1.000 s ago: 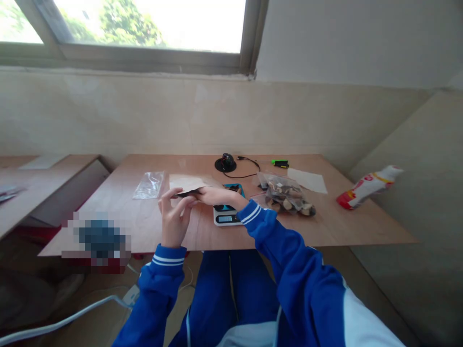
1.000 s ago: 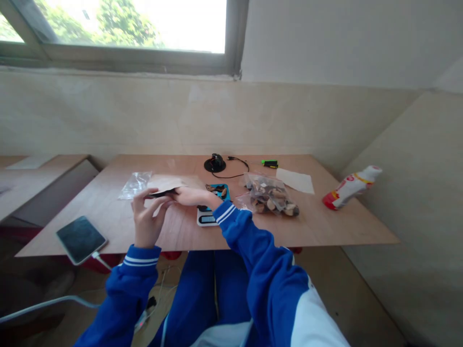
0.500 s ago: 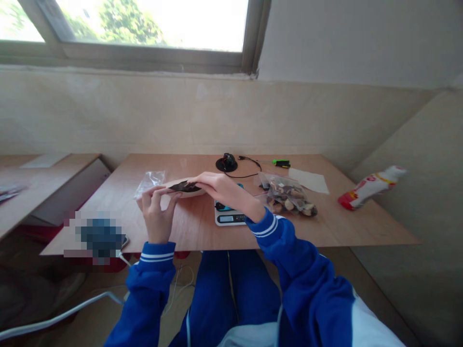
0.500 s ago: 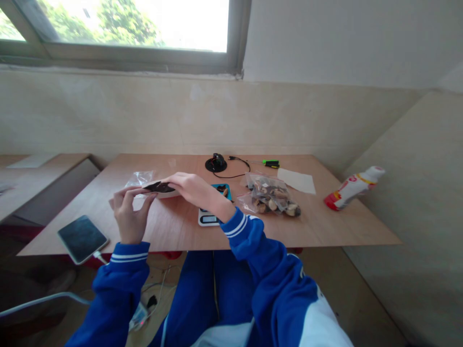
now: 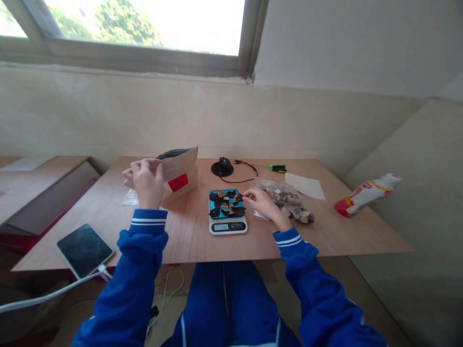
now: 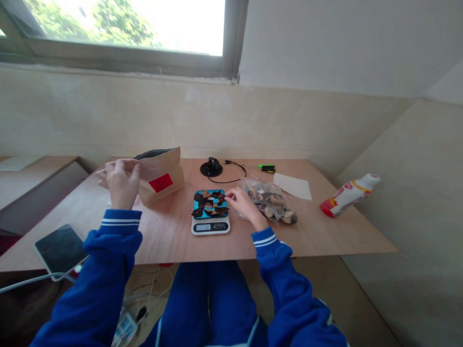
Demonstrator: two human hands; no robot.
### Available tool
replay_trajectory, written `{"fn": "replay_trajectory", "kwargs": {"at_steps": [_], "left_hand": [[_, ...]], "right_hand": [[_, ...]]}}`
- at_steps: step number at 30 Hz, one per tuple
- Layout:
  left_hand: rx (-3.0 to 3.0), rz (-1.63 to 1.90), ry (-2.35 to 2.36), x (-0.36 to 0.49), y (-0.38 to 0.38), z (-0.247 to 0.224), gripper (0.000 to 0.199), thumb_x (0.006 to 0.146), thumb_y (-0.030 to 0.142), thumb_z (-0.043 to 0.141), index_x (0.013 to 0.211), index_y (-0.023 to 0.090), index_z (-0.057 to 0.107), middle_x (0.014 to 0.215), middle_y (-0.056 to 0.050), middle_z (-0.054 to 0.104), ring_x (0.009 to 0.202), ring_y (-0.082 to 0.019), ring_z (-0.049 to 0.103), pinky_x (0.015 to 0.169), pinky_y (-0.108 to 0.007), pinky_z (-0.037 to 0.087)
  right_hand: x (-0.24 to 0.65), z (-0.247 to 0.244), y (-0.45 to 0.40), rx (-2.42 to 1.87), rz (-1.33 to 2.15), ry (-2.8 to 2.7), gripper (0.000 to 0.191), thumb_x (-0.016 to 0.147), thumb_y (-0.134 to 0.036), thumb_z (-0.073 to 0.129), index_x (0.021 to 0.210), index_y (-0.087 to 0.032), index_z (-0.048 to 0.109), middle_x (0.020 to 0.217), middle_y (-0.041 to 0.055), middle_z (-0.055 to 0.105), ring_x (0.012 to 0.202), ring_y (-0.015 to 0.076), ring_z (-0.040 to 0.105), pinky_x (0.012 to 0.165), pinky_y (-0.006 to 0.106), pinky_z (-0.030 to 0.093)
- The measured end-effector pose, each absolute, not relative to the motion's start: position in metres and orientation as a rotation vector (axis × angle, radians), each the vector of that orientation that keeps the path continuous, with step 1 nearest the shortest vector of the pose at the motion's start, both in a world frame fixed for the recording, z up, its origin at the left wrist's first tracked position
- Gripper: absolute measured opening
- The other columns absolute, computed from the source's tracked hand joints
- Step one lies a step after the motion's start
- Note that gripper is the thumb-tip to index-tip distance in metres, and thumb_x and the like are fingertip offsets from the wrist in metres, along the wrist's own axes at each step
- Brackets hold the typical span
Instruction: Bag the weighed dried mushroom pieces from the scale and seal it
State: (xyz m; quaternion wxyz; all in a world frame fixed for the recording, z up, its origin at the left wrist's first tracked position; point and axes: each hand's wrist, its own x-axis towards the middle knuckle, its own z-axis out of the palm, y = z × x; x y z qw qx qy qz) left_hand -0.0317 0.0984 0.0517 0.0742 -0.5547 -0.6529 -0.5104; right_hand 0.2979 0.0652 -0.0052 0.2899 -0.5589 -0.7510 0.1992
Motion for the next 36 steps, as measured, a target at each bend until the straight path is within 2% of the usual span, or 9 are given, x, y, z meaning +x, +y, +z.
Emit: {"fn": "replay_trajectory", "kwargs": {"at_steps": [6, 11, 16, 24, 27, 31, 36], "left_hand": [[-1.59, -1.417, -2.136, -0.028, 0.1, 0.058, 0.019, 0.087, 0.028, 0.053, 0.099, 0.016, 0.063, 0.107, -0.013, 0.056, 0.11, -0.032, 0.05, 0.097, -0.056, 0.035], [-1.597, -1.359, -2.18, -0.027, 0.102, 0.056, 0.022, 0.089, 0.028, 0.049, 0.106, 0.018, 0.059, 0.112, -0.013, 0.056, 0.111, -0.032, 0.052, 0.095, -0.056, 0.038], [-1.612, -1.356, -2.154, -0.03, 0.103, 0.05, 0.02, 0.089, 0.03, 0.05, 0.104, 0.019, 0.058, 0.11, -0.012, 0.056, 0.11, -0.034, 0.052, 0.092, -0.059, 0.038], [-1.663, -1.379, -2.088, -0.034, 0.1, 0.048, 0.019, 0.089, 0.031, 0.049, 0.101, 0.019, 0.059, 0.106, -0.013, 0.057, 0.107, -0.035, 0.054, 0.089, -0.062, 0.039], [-1.679, -1.435, -2.037, -0.033, 0.104, 0.049, 0.017, 0.088, 0.029, 0.05, 0.098, 0.019, 0.059, 0.104, -0.012, 0.058, 0.106, -0.032, 0.055, 0.091, -0.057, 0.041], [-1.771, -1.56, -1.882, -0.032, 0.115, 0.053, 0.017, 0.088, 0.028, 0.048, 0.092, 0.017, 0.06, 0.094, -0.008, 0.057, 0.093, -0.022, 0.057, 0.089, -0.041, 0.047], [-1.81, -1.576, -1.818, -0.032, 0.124, 0.055, 0.02, 0.089, 0.031, 0.047, 0.09, 0.017, 0.061, 0.091, -0.007, 0.058, 0.087, -0.019, 0.057, 0.087, -0.036, 0.047]], "right_hand": [[0.295, -0.021, 0.074, -1.482, 0.581, -1.934, 0.014, 0.086, -0.022, 0.056, 0.089, -0.013, 0.067, 0.087, 0.0063, 0.066, 0.077, 0.015, 0.059, 0.073, 0.028, 0.045], [0.277, -0.024, 0.093, -1.534, 0.438, -2.029, 0.014, 0.087, -0.021, 0.057, 0.09, -0.013, 0.068, 0.091, 0.0076, 0.063, 0.081, 0.016, 0.058, 0.076, 0.028, 0.044], [0.261, -0.023, 0.105, -1.624, 0.254, -2.222, 0.016, 0.089, -0.021, 0.055, 0.087, -0.013, 0.069, 0.092, 0.0104, 0.06, 0.091, 0.0207, 0.057, 0.081, 0.03, 0.042], [0.267, -0.026, 0.104, -1.642, 0.318, -2.225, 0.023, 0.091, -0.022, 0.051, 0.086, -0.013, 0.072, 0.085, 0.0091, 0.057, 0.084, 0.0188, 0.053, 0.08, 0.03, 0.041], [0.267, -0.031, 0.104, -1.594, 0.316, -2.204, 0.021, 0.09, -0.023, 0.053, 0.091, -0.013, 0.072, 0.09, 0.01, 0.056, 0.089, 0.0204, 0.054, 0.083, 0.032, 0.042], [0.266, -0.034, 0.102, -1.534, 0.289, -2.063, 0.019, 0.086, -0.02, 0.06, 0.1, -0.013, 0.068, 0.098, 0.0109, 0.056, 0.096, 0.0223, 0.056, 0.088, 0.034, 0.044], [0.278, -0.028, 0.08, -1.419, 0.314, -1.867, 0.021, 0.091, -0.023, 0.048, 0.101, -0.016, 0.066, 0.097, 0.0092, 0.058, 0.093, 0.0208, 0.059, 0.086, 0.034, 0.046]]}}
